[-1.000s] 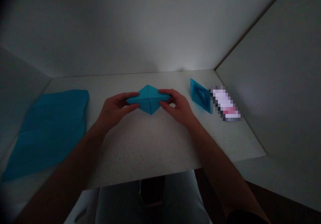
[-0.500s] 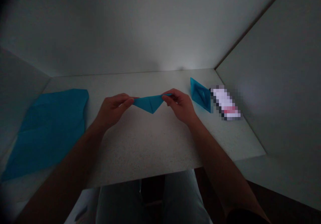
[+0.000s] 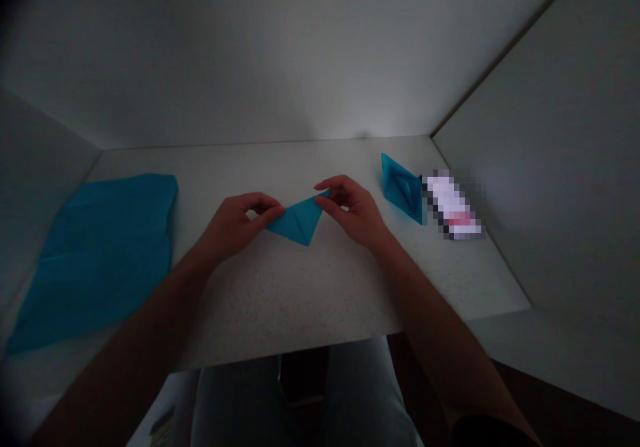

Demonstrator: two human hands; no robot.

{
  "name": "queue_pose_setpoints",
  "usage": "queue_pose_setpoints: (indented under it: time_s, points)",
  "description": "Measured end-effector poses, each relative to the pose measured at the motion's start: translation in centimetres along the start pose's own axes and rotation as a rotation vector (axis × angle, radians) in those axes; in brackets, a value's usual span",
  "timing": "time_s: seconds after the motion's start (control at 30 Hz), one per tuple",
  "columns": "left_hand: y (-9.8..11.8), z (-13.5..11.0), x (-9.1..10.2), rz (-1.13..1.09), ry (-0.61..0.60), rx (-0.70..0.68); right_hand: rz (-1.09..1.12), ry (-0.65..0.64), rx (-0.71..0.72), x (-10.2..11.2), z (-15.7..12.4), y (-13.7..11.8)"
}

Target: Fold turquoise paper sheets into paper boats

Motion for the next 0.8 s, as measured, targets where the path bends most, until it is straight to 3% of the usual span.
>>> queue_pose_setpoints:
  time_s: [0.17,0.27,0.4,0.53,0.67,0.8]
  points:
    - [0.3,-0.2,-1.3,-0.048,-0.110,-0.044,0.133,-0.020,-0.042,-0.4,0.3,0.4]
    - [1.0,-0.6,-1.8,0.038,-0.072,-0.161,0.121,0.021,-0.012,-0.8,0.1,0.3]
    - [1.3,-1.0,-2.0,0.113,0.056,-0.260,-0.100,0.081,0.194,-1.1,-0.8,-1.3]
    - [1.0,-0.8,-0.2,0.123,0.149,-0.243,-0.308,0.079,0.379,-1.0,-1.5,-2.7]
    - [1.3,-0.5,1.6,0.145,0.128,-0.286,-0.217,0.060,0.288,-0.5,-1.1,-1.9]
    - [1.3,-0.5,0.8,0.107,-0.018,-0.337,-0.015,-0.001,0.244,-0.8,-0.9,-1.3]
Point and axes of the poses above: each hand's wrist, its own z-axis towards the middle knuckle, its own x-axis out of the back of the hand, y = z × x, the point moved 5 cm from there along z, towards the middle knuckle, and after that the axes turned 2 degrees about -z, right-handed, at the moved point
